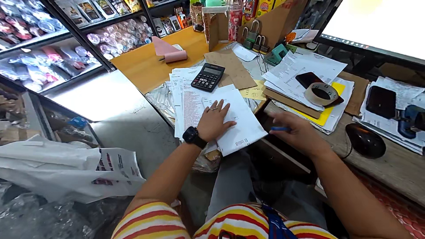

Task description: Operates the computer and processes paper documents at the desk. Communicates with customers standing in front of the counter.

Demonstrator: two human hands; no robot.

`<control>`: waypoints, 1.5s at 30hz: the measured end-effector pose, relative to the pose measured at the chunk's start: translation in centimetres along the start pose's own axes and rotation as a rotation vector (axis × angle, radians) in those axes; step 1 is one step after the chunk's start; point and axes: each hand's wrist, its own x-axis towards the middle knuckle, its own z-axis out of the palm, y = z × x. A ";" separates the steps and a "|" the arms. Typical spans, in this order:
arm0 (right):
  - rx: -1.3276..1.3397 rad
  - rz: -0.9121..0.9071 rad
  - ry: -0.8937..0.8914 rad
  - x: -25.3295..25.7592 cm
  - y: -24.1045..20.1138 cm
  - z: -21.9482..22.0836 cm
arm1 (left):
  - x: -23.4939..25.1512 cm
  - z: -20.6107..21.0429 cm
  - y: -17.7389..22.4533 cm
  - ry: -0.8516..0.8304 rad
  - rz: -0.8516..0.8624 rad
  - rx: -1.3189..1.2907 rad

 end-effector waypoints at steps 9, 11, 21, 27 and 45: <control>0.726 0.433 0.020 11.9 -3.6 0.4 | -1.8 1.6 1.2 -0.094 -0.121 0.054; 0.760 0.475 -0.160 14.4 -3.9 3.4 | -2.2 2.3 1.1 -0.037 -0.105 0.042; 0.698 0.409 0.017 17.1 -0.5 13.5 | -1.8 1.8 1.3 -0.044 -0.115 0.016; 0.617 0.322 -0.082 17.7 -0.3 13.6 | -1.5 3.1 0.8 0.079 -0.113 -0.055; 0.411 0.303 -0.146 17.7 -0.3 14.5 | -1.7 3.1 0.9 0.091 -0.096 -0.051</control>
